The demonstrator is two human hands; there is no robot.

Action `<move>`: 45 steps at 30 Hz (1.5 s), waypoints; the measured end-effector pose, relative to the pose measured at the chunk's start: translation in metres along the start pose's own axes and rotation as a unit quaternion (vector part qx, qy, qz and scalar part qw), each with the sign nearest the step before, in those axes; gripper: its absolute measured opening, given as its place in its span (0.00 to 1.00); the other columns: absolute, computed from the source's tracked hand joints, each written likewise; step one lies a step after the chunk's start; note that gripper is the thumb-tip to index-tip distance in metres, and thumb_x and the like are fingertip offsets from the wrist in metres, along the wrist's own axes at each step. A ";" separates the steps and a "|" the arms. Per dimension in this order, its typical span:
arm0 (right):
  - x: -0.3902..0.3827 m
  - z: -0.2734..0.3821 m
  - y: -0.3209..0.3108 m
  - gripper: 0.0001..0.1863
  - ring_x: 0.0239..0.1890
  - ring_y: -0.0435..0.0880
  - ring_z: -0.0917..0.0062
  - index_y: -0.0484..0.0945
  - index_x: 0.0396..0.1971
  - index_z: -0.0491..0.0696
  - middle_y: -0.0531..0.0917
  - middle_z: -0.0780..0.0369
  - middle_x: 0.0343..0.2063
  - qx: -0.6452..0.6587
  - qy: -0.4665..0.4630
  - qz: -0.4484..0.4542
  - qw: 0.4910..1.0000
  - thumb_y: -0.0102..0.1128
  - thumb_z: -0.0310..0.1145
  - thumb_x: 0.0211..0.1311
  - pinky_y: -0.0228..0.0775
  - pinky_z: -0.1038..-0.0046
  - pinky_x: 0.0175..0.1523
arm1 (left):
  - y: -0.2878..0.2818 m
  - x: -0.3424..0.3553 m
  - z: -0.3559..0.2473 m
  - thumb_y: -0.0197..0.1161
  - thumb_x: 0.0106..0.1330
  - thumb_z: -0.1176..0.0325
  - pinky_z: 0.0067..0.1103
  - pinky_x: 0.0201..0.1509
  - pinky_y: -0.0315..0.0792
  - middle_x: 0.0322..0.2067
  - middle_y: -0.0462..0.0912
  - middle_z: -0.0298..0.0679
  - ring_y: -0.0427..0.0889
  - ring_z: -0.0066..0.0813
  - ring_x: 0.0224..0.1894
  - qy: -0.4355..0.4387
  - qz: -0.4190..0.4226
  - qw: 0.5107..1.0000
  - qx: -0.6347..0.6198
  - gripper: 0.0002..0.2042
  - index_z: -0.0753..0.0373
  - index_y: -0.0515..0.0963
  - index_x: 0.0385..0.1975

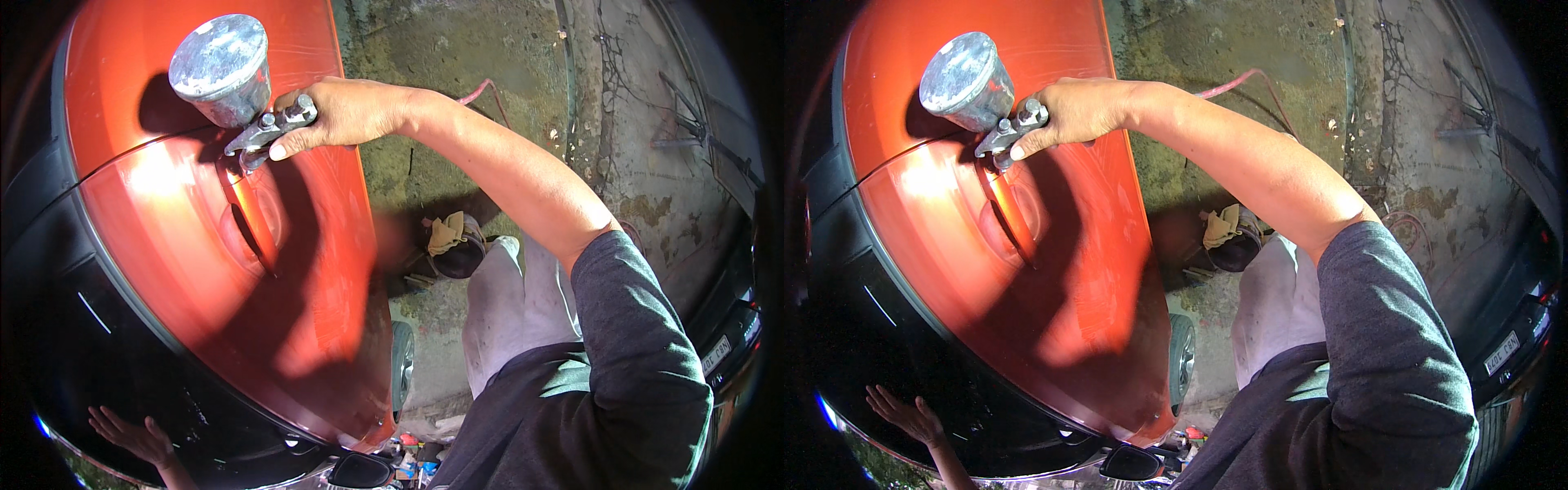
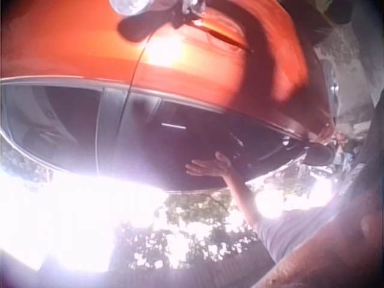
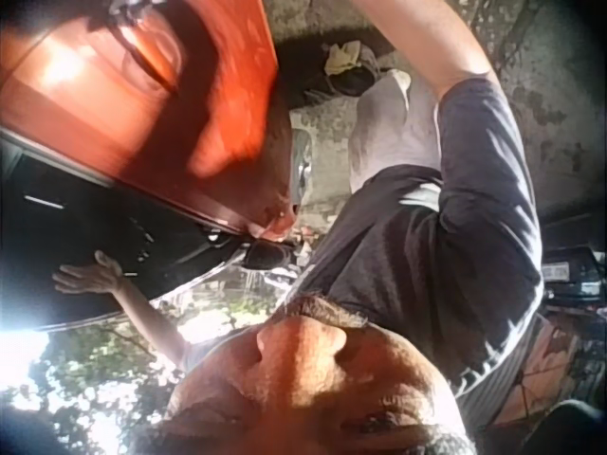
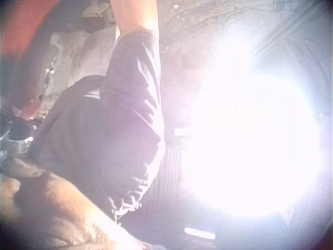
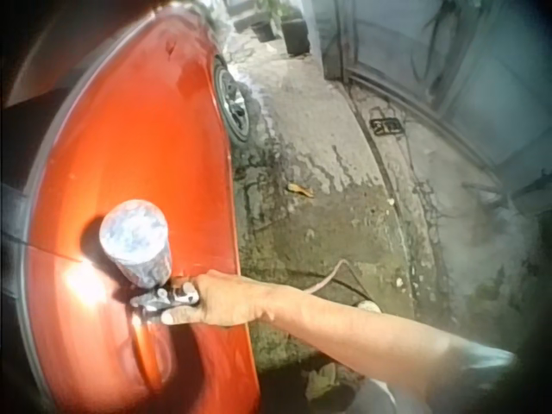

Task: The person uses a spray gun to apply orange paint to the side of a car, covering the front fender, door, and rear quarter panel. They alternate between spraying and wiping the surface with a cloth, moving along the vehicle's length to ensure even coverage.

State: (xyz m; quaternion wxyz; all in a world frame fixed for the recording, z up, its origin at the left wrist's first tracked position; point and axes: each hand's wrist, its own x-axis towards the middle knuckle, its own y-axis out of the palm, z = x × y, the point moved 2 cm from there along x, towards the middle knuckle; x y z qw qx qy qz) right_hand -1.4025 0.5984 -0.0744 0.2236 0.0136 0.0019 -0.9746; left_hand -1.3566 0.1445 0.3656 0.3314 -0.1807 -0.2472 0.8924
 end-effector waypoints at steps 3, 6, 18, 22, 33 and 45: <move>-0.001 -0.001 0.003 0.32 0.44 0.87 0.67 0.82 0.51 0.50 0.89 0.60 0.38 -0.014 -0.003 0.001 1.000 0.69 0.64 0.64 0.77 0.63 0.52 | 0.001 0.002 0.001 0.34 0.79 0.31 0.52 0.82 0.47 0.78 0.57 0.53 0.52 0.57 0.81 0.004 -0.001 1.000 0.004 0.43 0.64 0.56 0.79; -0.006 0.000 0.006 0.33 0.46 0.88 0.65 0.82 0.53 0.51 0.90 0.59 0.40 -0.008 -0.008 0.004 1.000 0.68 0.65 0.63 0.78 0.62 0.53 | 0.001 0.004 0.001 0.34 0.79 0.31 0.51 0.82 0.47 0.78 0.57 0.53 0.52 0.56 0.81 0.005 0.000 1.000 0.004 0.43 0.65 0.57 0.78; -0.050 0.043 0.045 0.30 0.38 0.88 0.49 0.79 0.53 0.51 0.88 0.52 0.31 -0.112 0.102 -0.063 0.986 0.65 0.62 0.68 0.78 0.53 0.42 | -0.010 0.005 -0.001 0.38 0.77 0.31 0.53 0.83 0.43 0.80 0.52 0.51 0.48 0.56 0.82 -0.008 0.019 0.999 -0.038 0.44 0.64 0.57 0.79; -0.067 0.095 0.069 0.27 0.32 0.90 0.58 0.78 0.56 0.50 0.87 0.54 0.27 -0.125 0.208 -0.065 0.968 0.64 0.57 0.70 0.79 0.57 0.40 | -0.023 0.006 -0.001 0.51 0.74 0.37 0.50 0.84 0.41 0.80 0.52 0.52 0.47 0.56 0.82 -0.033 0.041 0.997 -0.056 0.42 0.64 0.58 0.78; -0.078 0.182 0.106 0.30 0.50 0.86 0.44 0.73 0.61 0.47 0.88 0.43 0.43 -0.210 0.205 -0.119 0.949 0.62 0.54 0.71 0.77 0.49 0.54 | -0.100 0.005 0.001 0.66 0.67 0.47 0.41 0.86 0.47 0.80 0.56 0.41 0.52 0.44 0.82 -0.107 -0.035 0.988 -0.105 0.41 0.51 0.60 0.79; -0.089 0.207 0.118 0.33 0.23 0.88 0.66 0.76 0.58 0.40 0.87 0.53 0.28 -0.185 0.214 -0.100 0.954 0.67 0.54 0.68 0.81 0.65 0.33 | -0.111 -0.012 0.007 0.55 0.70 0.38 0.43 0.86 0.42 0.78 0.59 0.51 0.52 0.48 0.82 -0.096 -0.035 0.992 -0.076 0.39 0.57 0.66 0.75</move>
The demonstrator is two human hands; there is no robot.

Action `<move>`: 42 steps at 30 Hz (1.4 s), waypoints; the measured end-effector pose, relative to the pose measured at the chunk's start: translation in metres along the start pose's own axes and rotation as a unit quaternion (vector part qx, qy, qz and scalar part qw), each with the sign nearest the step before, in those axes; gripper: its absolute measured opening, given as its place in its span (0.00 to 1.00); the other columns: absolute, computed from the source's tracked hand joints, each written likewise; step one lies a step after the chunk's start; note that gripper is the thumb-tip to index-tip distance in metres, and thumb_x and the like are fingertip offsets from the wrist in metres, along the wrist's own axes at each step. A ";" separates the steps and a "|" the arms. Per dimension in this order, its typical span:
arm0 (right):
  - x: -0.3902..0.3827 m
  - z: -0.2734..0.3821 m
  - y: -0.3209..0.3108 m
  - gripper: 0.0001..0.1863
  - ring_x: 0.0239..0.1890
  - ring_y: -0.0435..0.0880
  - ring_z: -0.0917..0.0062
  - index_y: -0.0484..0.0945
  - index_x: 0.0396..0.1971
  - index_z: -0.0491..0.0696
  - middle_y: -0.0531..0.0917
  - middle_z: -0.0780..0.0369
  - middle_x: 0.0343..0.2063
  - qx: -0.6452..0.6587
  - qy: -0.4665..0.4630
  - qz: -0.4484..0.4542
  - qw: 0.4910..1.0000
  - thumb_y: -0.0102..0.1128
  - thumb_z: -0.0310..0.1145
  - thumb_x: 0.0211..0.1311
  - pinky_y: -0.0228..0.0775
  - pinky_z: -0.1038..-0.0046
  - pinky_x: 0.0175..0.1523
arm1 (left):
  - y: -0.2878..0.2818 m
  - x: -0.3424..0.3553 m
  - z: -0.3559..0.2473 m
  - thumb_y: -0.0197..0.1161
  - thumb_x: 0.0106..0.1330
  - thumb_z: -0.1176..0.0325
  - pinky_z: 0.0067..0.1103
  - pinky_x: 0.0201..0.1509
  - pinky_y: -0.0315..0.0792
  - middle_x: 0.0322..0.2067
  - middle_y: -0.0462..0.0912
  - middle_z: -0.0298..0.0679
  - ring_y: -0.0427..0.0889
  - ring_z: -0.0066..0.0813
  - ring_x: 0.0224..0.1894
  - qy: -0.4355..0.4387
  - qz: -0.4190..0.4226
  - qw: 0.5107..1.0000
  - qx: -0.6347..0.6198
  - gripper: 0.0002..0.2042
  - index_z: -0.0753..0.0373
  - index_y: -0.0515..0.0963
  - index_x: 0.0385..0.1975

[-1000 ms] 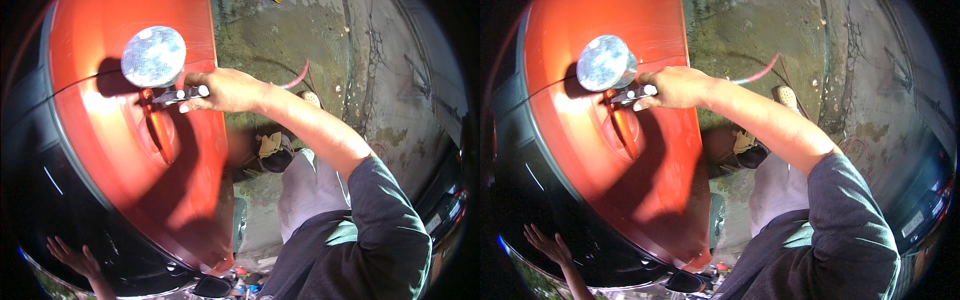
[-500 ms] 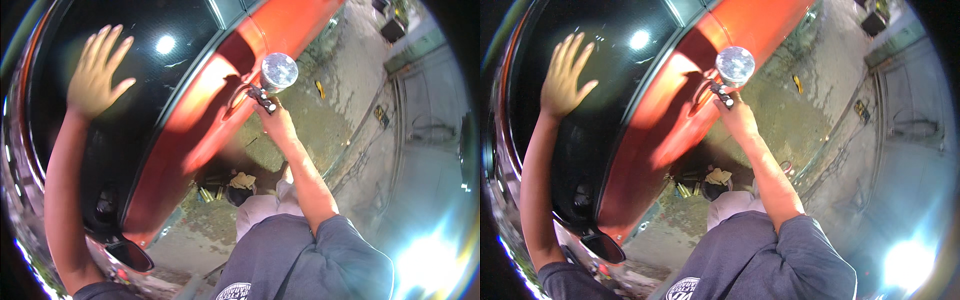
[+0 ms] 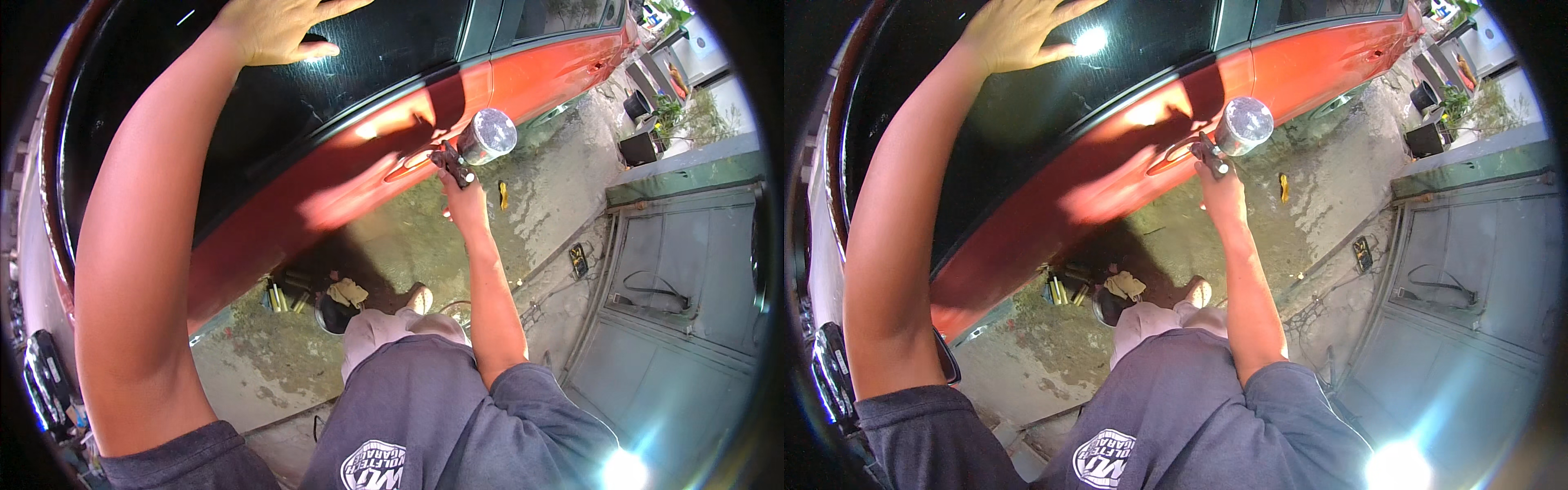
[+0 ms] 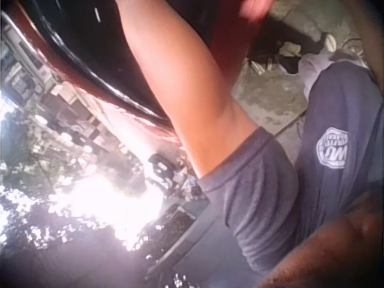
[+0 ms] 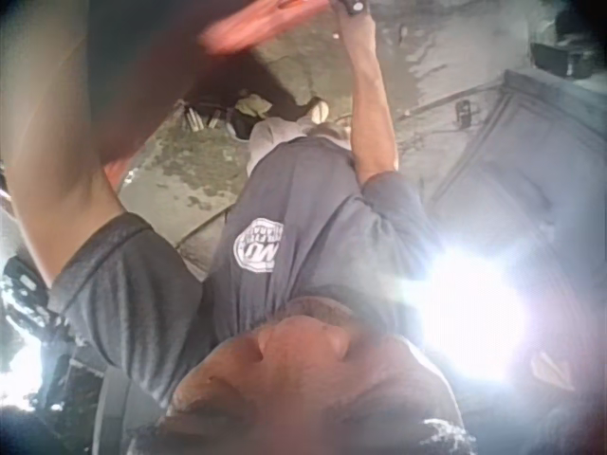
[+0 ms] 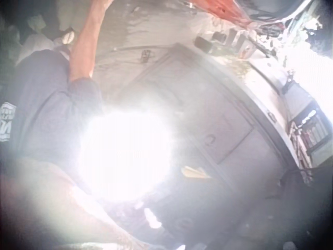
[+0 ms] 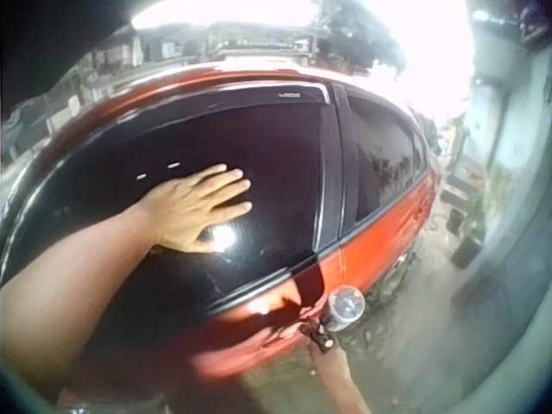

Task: The person uses a spray gun to apply orange paint to the side of a car, covering the front fender, door, and rear quarter panel. They alternate between spraying and wiping the surface with a cloth, moving along the vehicle's length to ensure even coverage.

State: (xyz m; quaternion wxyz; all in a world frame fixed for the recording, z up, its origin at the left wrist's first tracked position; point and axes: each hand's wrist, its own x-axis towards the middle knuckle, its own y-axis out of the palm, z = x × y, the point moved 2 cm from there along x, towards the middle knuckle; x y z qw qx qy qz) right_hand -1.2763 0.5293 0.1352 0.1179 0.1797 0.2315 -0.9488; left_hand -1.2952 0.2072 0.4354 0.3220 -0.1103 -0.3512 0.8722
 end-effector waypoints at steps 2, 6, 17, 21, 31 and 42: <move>-0.001 -0.001 0.001 0.29 0.20 0.86 0.71 0.79 0.51 0.39 0.87 0.56 0.28 0.024 0.002 0.015 1.000 0.67 0.53 0.68 0.79 0.68 0.27 | 0.002 -0.001 0.002 0.55 0.70 0.38 0.43 0.86 0.42 0.78 0.59 0.50 0.52 0.48 0.82 -0.004 -0.013 1.000 -0.002 0.39 0.57 0.66 0.75; -0.005 -0.003 0.007 0.26 0.16 0.82 0.77 0.82 0.42 0.39 0.87 0.61 0.30 0.044 -0.006 0.031 0.999 0.66 0.53 0.70 0.75 0.73 0.20 | 0.005 0.002 0.003 0.55 0.71 0.38 0.42 0.85 0.43 0.77 0.60 0.51 0.53 0.48 0.82 -0.005 -0.022 1.000 0.000 0.38 0.57 0.67 0.74; -0.009 -0.005 0.016 0.25 0.15 0.81 0.77 0.81 0.40 0.41 0.85 0.62 0.27 0.060 0.015 0.044 0.997 0.65 0.53 0.71 0.74 0.72 0.20 | -0.002 0.005 0.003 0.54 0.72 0.36 0.43 0.84 0.47 0.75 0.64 0.52 0.58 0.48 0.80 -0.002 -0.047 0.999 0.003 0.37 0.58 0.70 0.72; -0.011 -0.001 0.014 0.25 0.15 0.81 0.77 0.81 0.40 0.41 0.85 0.63 0.27 0.060 0.000 0.055 0.997 0.64 0.52 0.71 0.74 0.72 0.20 | -0.007 0.003 0.003 0.55 0.72 0.37 0.43 0.84 0.48 0.74 0.66 0.53 0.60 0.48 0.79 0.003 -0.064 0.998 -0.001 0.36 0.59 0.71 0.71; -0.009 -0.001 0.016 0.24 0.14 0.80 0.78 0.82 0.39 0.41 0.85 0.62 0.27 0.066 0.006 0.037 0.997 0.65 0.51 0.71 0.71 0.73 0.19 | 0.000 -0.003 0.004 0.57 0.70 0.40 0.43 0.85 0.46 0.75 0.64 0.52 0.58 0.49 0.80 0.007 -0.054 0.999 -0.002 0.37 0.59 0.69 0.72; -0.011 -0.006 0.016 0.24 0.13 0.79 0.79 0.83 0.36 0.40 0.85 0.62 0.25 0.072 -0.004 0.028 0.997 0.65 0.51 0.71 0.71 0.73 0.19 | 0.009 0.004 0.007 0.55 0.71 0.38 0.42 0.85 0.44 0.76 0.62 0.51 0.56 0.48 0.81 -0.002 -0.037 0.999 -0.005 0.38 0.59 0.67 0.73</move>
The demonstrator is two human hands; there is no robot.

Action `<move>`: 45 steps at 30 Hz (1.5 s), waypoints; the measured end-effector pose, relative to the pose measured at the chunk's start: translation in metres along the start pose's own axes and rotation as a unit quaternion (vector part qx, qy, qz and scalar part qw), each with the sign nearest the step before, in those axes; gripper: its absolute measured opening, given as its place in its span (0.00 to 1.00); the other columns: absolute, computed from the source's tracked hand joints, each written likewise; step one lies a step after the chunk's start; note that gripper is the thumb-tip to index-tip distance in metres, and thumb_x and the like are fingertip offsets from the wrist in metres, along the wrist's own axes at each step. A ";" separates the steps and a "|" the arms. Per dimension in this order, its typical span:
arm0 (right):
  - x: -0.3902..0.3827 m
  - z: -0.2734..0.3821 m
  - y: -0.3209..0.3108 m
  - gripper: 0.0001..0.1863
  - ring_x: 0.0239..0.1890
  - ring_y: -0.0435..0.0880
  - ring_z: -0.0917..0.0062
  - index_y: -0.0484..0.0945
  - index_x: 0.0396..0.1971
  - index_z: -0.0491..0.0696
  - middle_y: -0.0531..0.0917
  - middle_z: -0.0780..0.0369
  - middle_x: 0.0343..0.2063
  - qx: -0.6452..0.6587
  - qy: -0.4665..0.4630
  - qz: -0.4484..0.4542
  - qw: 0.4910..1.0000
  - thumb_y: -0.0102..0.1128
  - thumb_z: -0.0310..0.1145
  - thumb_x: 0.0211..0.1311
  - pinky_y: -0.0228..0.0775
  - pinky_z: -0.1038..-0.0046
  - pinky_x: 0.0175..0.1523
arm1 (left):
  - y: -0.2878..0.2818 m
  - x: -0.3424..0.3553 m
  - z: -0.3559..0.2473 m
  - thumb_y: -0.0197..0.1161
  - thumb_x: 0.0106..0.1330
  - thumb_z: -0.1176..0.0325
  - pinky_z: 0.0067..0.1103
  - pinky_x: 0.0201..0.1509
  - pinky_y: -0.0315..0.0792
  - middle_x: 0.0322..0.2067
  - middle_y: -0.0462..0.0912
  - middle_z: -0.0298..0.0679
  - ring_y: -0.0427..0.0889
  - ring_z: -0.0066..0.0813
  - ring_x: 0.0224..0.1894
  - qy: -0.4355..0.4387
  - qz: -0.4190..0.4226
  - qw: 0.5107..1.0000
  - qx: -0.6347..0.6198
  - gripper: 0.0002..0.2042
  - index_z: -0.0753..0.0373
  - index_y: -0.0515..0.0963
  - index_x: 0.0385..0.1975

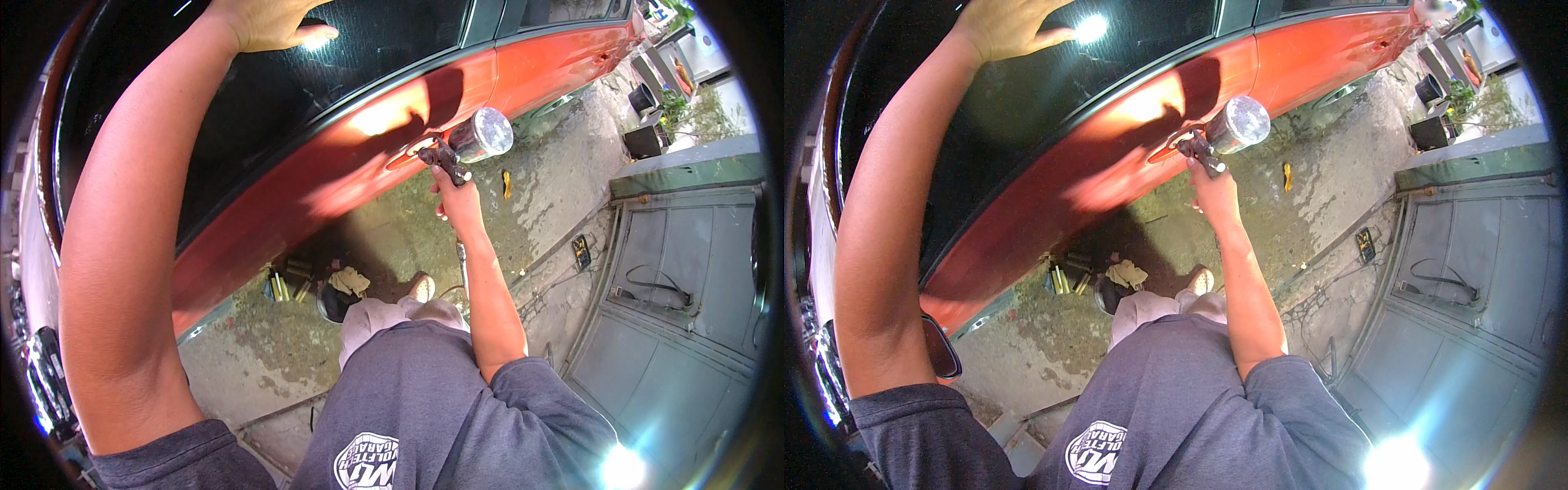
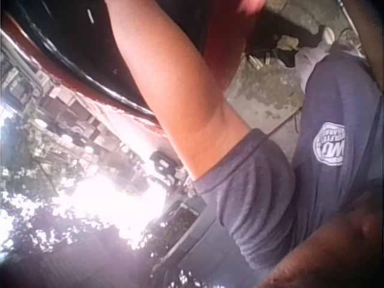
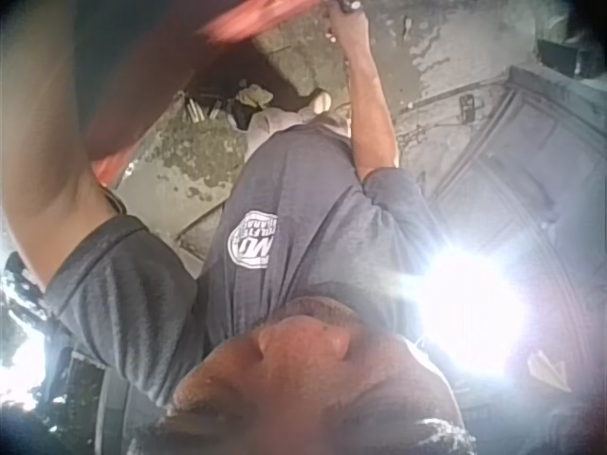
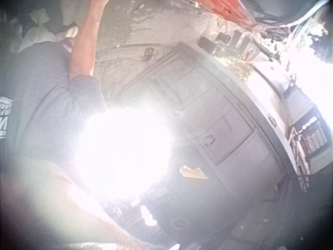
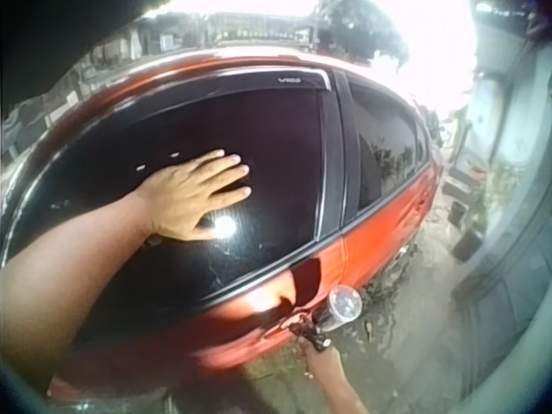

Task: The person uses a spray gun to apply orange paint to the side of a car, covering the front fender, door, and rear quarter panel. They alternate between spraying and wiping the surface with a cloth, moving along the vehicle's length to ensure even coverage.

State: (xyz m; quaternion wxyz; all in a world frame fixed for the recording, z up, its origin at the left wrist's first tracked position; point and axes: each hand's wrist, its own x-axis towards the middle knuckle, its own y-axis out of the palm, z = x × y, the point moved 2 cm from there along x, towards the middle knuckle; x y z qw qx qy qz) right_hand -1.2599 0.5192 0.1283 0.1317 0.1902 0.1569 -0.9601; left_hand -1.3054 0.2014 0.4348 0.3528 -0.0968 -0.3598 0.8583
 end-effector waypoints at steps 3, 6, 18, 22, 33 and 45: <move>0.001 -0.001 0.001 0.24 0.13 0.79 0.79 0.83 0.36 0.39 0.85 0.62 0.25 0.000 0.005 0.006 1.000 0.65 0.51 0.71 0.70 0.73 0.19 | -0.001 -0.001 0.000 0.56 0.71 0.38 0.42 0.85 0.44 0.76 0.62 0.51 0.56 0.49 0.81 0.000 0.001 1.000 -0.001 0.38 0.59 0.67 0.74; 0.003 -0.003 0.002 0.24 0.12 0.78 0.79 0.83 0.37 0.39 0.86 0.61 0.26 -0.006 0.010 0.007 1.000 0.65 0.51 0.71 0.70 0.73 0.19 | -0.002 -0.001 0.001 0.57 0.70 0.39 0.43 0.85 0.44 0.76 0.62 0.51 0.56 0.49 0.81 0.004 0.001 1.000 -0.002 0.39 0.58 0.67 0.74; -0.002 0.003 0.014 0.25 0.17 0.82 0.76 0.81 0.48 0.41 0.87 0.60 0.28 -0.013 -0.018 -0.010 1.000 0.66 0.51 0.70 0.74 0.71 0.24 | -0.013 -0.008 0.001 0.60 0.69 0.41 0.42 0.86 0.42 0.78 0.59 0.50 0.52 0.48 0.82 -0.005 0.042 0.999 0.006 0.39 0.58 0.64 0.75; -0.004 -0.002 -0.005 0.28 0.25 0.89 0.69 0.78 0.56 0.44 0.87 0.57 0.27 -0.079 -0.013 -0.051 0.995 0.67 0.52 0.69 0.80 0.65 0.31 | -0.003 0.010 -0.005 0.59 0.69 0.40 0.42 0.86 0.42 0.78 0.59 0.50 0.52 0.47 0.82 -0.004 0.026 1.000 0.003 0.39 0.58 0.64 0.76; -0.018 0.007 0.011 0.23 0.17 0.81 0.79 0.81 0.47 0.43 0.87 0.62 0.29 -0.045 -0.034 0.042 0.998 0.67 0.49 0.70 0.75 0.71 0.23 | -0.017 0.004 0.000 0.60 0.68 0.40 0.42 0.86 0.41 0.78 0.58 0.50 0.51 0.47 0.82 -0.007 0.048 0.999 0.010 0.40 0.57 0.64 0.76; -0.032 -0.007 0.023 0.23 0.20 0.83 0.75 0.80 0.49 0.43 0.84 0.60 0.26 -0.111 -0.033 0.063 0.991 0.67 0.49 0.70 0.77 0.67 0.28 | -0.011 0.003 0.000 0.61 0.68 0.41 0.42 0.86 0.41 0.79 0.57 0.49 0.51 0.47 0.82 -0.003 0.029 1.000 -0.003 0.40 0.57 0.63 0.76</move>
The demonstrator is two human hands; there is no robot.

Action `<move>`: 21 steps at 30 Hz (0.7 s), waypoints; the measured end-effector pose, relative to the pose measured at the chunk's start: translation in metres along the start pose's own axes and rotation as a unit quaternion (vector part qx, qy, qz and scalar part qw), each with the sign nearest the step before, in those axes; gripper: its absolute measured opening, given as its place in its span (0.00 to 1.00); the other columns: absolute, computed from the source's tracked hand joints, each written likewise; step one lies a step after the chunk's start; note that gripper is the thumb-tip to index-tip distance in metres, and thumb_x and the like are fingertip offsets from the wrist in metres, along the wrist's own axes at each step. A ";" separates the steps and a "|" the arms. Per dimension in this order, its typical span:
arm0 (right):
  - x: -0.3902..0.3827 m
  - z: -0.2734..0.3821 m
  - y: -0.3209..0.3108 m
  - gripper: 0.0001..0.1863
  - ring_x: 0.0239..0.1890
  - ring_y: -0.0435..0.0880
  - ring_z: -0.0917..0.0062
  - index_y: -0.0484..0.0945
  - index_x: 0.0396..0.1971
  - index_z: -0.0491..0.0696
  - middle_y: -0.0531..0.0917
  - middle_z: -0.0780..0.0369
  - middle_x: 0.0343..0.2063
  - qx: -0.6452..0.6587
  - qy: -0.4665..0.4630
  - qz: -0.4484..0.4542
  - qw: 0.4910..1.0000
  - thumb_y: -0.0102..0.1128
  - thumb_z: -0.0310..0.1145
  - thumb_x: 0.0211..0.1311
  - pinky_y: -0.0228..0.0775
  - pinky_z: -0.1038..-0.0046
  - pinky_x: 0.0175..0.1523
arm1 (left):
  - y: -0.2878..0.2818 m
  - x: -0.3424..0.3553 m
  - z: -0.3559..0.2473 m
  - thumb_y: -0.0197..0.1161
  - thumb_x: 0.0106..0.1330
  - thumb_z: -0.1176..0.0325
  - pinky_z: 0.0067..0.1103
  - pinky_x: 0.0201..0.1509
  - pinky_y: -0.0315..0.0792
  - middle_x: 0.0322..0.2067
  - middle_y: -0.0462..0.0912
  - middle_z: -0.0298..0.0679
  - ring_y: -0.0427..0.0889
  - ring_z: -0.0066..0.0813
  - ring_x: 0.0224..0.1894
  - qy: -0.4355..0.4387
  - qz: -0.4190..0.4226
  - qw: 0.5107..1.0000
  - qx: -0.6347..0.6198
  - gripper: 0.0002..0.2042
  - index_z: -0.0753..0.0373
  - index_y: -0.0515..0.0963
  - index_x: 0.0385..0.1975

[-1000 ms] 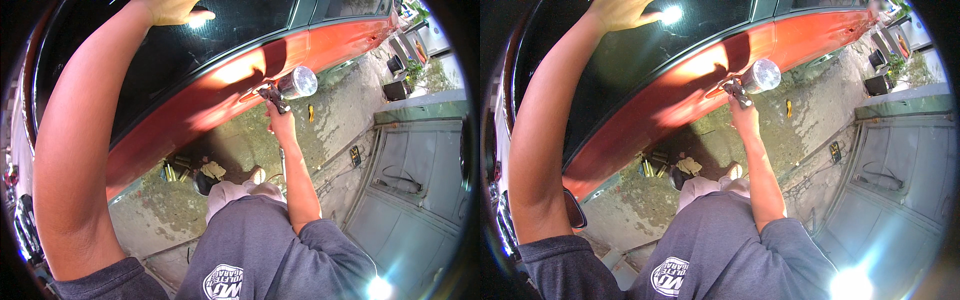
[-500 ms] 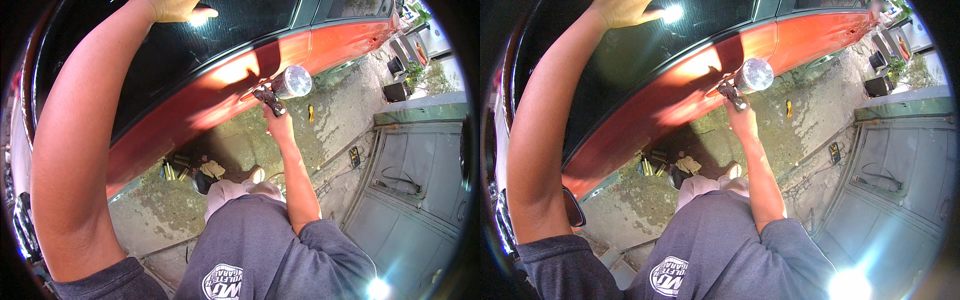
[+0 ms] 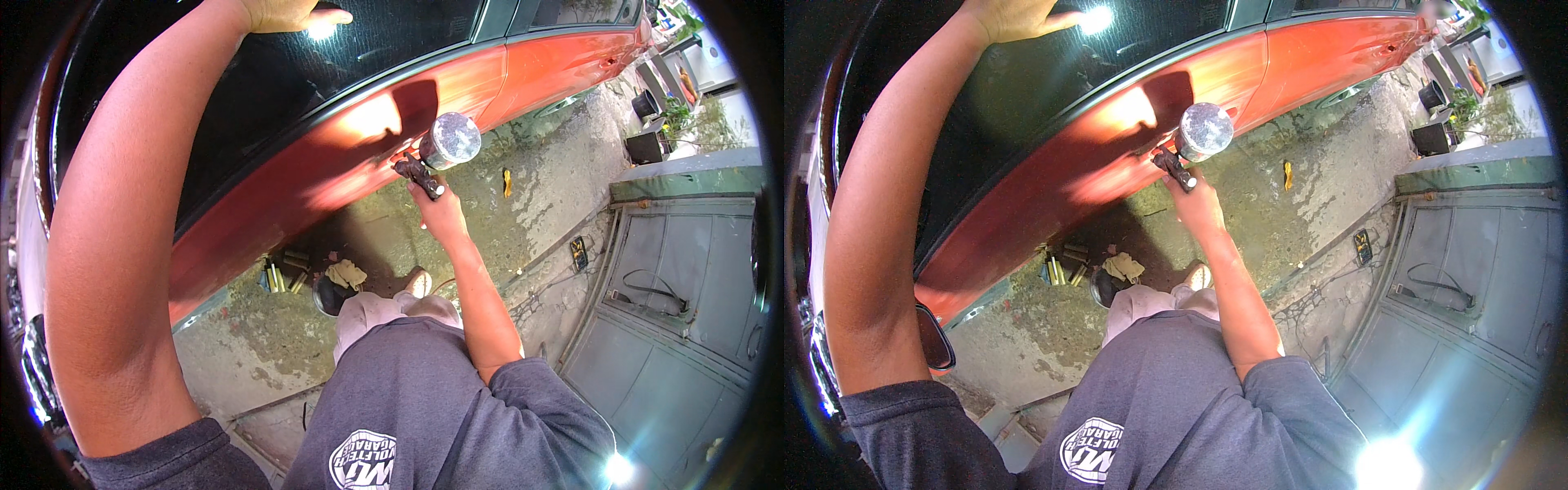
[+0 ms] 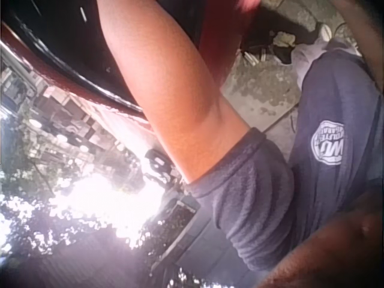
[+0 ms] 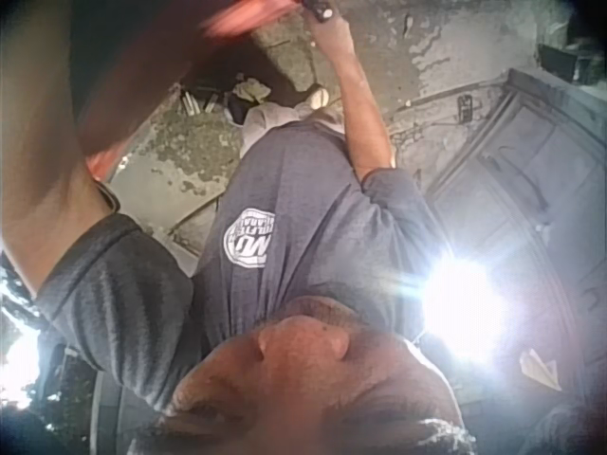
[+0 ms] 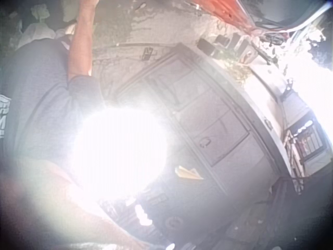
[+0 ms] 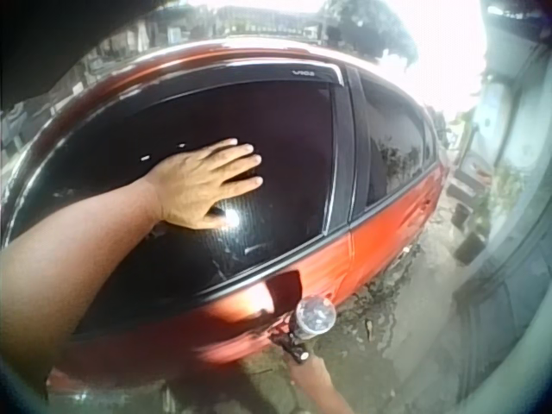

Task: The person uses a spray gun to apply orange paint to the side of a car, covering the front fender, door, and rear quarter panel. They alternate between spraying and wiping the surface with a cloth, moving along the vehicle's length to ensure even coverage.

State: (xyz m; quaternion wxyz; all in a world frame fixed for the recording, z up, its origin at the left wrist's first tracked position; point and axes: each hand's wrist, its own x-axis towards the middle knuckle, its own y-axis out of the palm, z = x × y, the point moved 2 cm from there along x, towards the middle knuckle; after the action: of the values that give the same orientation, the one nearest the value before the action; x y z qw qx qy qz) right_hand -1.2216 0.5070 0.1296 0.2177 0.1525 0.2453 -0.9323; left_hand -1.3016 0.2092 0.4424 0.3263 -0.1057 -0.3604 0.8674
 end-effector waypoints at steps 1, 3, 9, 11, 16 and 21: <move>0.000 0.000 -0.001 0.23 0.20 0.83 0.74 0.80 0.49 0.43 0.84 0.60 0.26 -0.008 0.005 0.006 1.000 0.67 0.49 0.70 0.77 0.66 0.28 | 0.001 0.001 0.000 0.61 0.68 0.41 0.42 0.86 0.41 0.79 0.57 0.49 0.50 0.47 0.82 -0.001 0.001 1.000 0.000 0.40 0.57 0.63 0.76; -0.001 -0.002 -0.001 0.24 0.22 0.85 0.69 0.80 0.50 0.44 0.85 0.58 0.25 -0.013 0.014 0.008 1.000 0.66 0.50 0.70 0.77 0.64 0.31 | 0.003 0.000 -0.001 0.61 0.68 0.41 0.42 0.86 0.41 0.79 0.57 0.49 0.50 0.47 0.82 0.000 -0.006 1.000 0.015 0.40 0.57 0.63 0.76; -0.001 -0.004 0.000 0.24 0.23 0.87 0.65 0.78 0.49 0.45 0.86 0.56 0.25 0.040 -0.005 -0.002 0.999 0.66 0.52 0.70 0.78 0.62 0.33 | 0.002 -0.001 -0.002 0.63 0.67 0.42 0.42 0.86 0.42 0.78 0.58 0.50 0.51 0.47 0.82 0.001 -0.005 1.000 -0.005 0.41 0.57 0.64 0.76; -0.002 0.002 0.000 0.24 0.20 0.84 0.75 0.78 0.52 0.44 0.85 0.59 0.26 0.036 -0.008 0.007 0.999 0.67 0.49 0.70 0.76 0.67 0.28 | 0.005 0.000 0.000 0.64 0.66 0.43 0.42 0.86 0.43 0.78 0.59 0.50 0.52 0.47 0.82 0.003 -0.014 1.000 -0.007 0.40 0.58 0.65 0.75; 0.000 -0.045 0.027 0.25 0.17 0.84 0.73 0.77 0.53 0.45 0.84 0.59 0.22 -0.001 -0.024 -0.031 0.999 0.68 0.50 0.70 0.75 0.66 0.27 | 0.003 0.004 -0.001 0.64 0.66 0.43 0.42 0.85 0.44 0.77 0.61 0.50 0.53 0.47 0.82 0.002 -0.025 1.000 -0.017 0.40 0.58 0.66 0.74; -0.004 -0.065 0.061 0.23 0.17 0.80 0.79 0.77 0.53 0.45 0.82 0.63 0.20 0.078 -0.005 -0.055 0.995 0.68 0.47 0.70 0.73 0.71 0.25 | 0.005 0.002 -0.001 0.63 0.66 0.42 0.42 0.85 0.44 0.77 0.60 0.49 0.53 0.47 0.82 0.002 -0.018 1.000 -0.004 0.40 0.57 0.65 0.75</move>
State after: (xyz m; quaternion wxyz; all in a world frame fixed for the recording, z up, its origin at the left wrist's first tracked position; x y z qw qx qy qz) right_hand -1.1780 0.4946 0.0533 0.1547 0.1505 0.1789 -0.9599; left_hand -1.3047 0.2083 0.4385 0.3420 -0.1022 -0.3648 0.8599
